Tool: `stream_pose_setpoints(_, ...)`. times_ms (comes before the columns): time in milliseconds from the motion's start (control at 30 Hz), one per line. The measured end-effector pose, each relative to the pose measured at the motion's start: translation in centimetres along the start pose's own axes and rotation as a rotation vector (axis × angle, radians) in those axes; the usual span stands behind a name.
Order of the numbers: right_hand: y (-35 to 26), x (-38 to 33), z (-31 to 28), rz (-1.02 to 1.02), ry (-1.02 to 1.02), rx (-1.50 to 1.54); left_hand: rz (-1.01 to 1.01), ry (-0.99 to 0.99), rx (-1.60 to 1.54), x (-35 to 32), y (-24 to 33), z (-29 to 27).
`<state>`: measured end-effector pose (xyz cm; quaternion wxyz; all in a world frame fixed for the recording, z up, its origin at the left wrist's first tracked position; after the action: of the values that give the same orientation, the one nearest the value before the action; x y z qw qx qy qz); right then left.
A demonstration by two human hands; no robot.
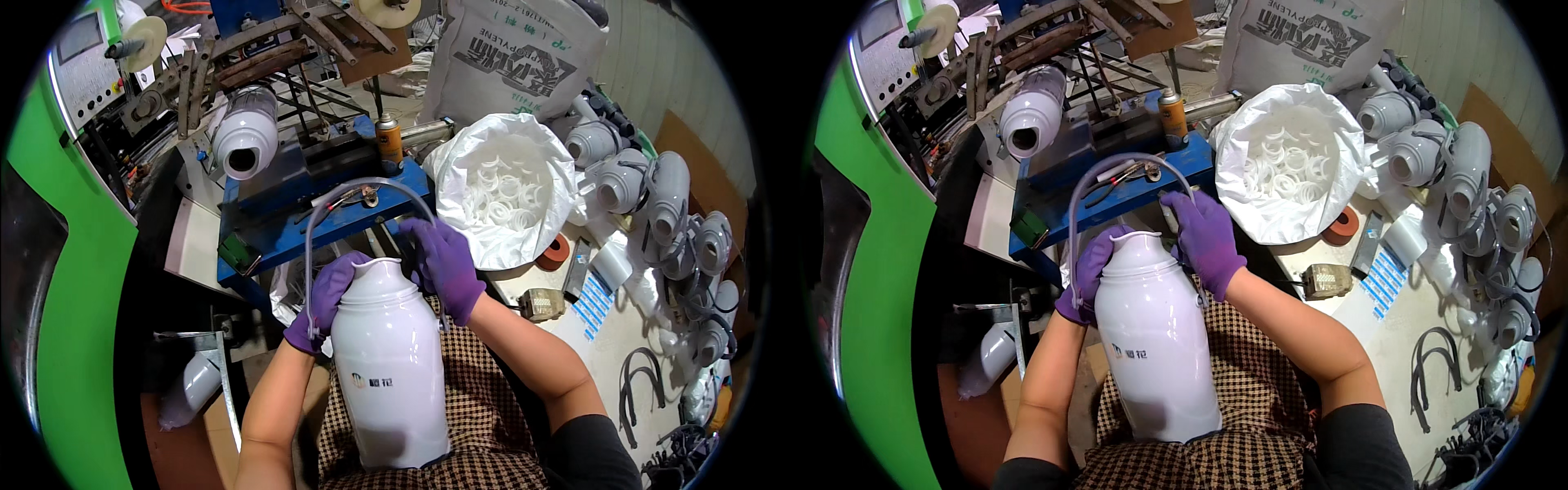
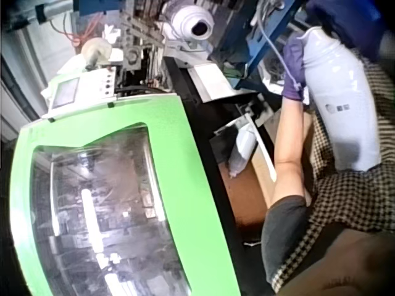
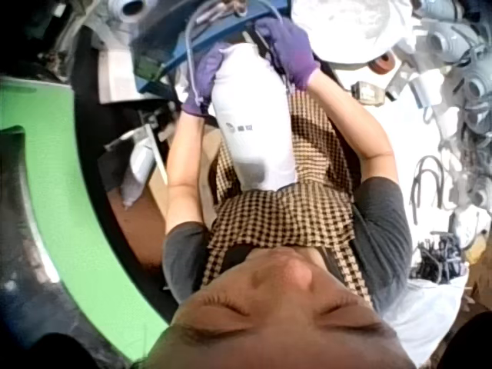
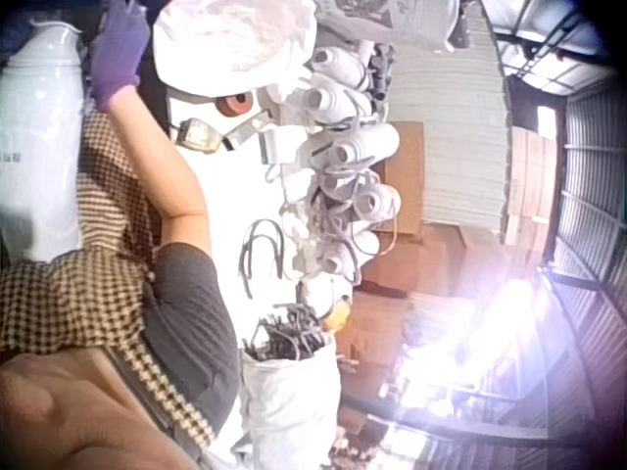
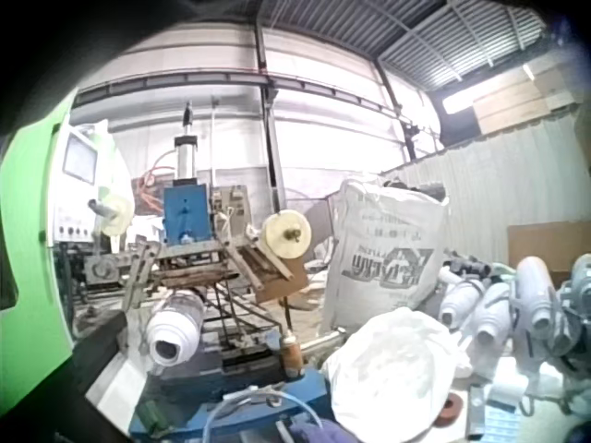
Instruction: The person repeatedly inserts a white plastic liner into a white cylindrical container, then attaches a grey handle to the top. The person places the assembled unit on a nearby table and repeats the process with additional containers and liners.
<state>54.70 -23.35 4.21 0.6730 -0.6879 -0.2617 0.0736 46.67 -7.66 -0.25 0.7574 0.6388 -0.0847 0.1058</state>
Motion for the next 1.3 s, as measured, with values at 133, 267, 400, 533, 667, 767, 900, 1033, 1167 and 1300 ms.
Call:
stream_pose_setpoints(133, -9.1, -11.3, 3.1, -1.356, 0.138, -0.754, 0.0, 0.072, 0.266, -0.1, 0.2, 1.1)
stream_pose_setpoints(267, -9.2, -12.0, 2.9, -1.316, -0.051, -0.626, -0.274, 0.077, -0.574, 0.2, -5.2, 1.9)
stream_pose_setpoints(400, -6.4, -6.0, -0.6, -0.599, 0.12, -0.076, -0.179, 0.035, -0.613, 0.8, -5.5, 1.5)
stream_pose_setpoints(533, -4.6, -5.2, 0.2, -0.304, 0.197, 0.042, -0.149, 0.007, -0.882, 0.6, -7.3, -0.3)
stream_pose_setpoints(667, -8.2, -10.4, 5.0, -1.084, -0.1, -0.311, -0.347, -0.099, -1.1, 0.2, -8.2, 2.9)
stream_pose_setpoints(767, -8.3, -12.0, 6.5, -1.346, -0.224, -0.405, -0.295, -0.009, -0.976, -0.1, -8.9, 1.7)
stream_pose_setpoints(900, -4.4, -4.6, -0.4, -0.842, 0.023, -0.118, 0.087, 0.212, -0.222, 1.0, -5.2, -1.8)
stream_pose_setpoints(1033, 7.3, 2.4, -2.3, -0.144, -0.112, 0.595, 0.427, 0.484, 0.148, -0.1, -1.5, -1.2)
stream_pose_setpoints(1167, 9.0, 0.3, -0.4, -0.054, -0.531, 0.682, 0.735, 0.148, 0.716, -1.4, 3.5, 3.1)
stream_pose_setpoints(1300, 7.4, -0.2, -1.2, -0.305, -0.538, 0.521, 0.344, 0.249, -0.065, -1.1, -2.5, -4.2)
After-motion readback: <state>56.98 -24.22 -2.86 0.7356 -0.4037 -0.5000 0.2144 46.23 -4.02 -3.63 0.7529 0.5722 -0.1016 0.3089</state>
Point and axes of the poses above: each hand's wrist, its own x-axis towards the middle knuckle, its own z-axis out of the palm, y = z × x, the point moved 10 cm from there along x, towards the middle knuckle, and after that the axes turned 10 degrees about -x, right-handed, at the moved point
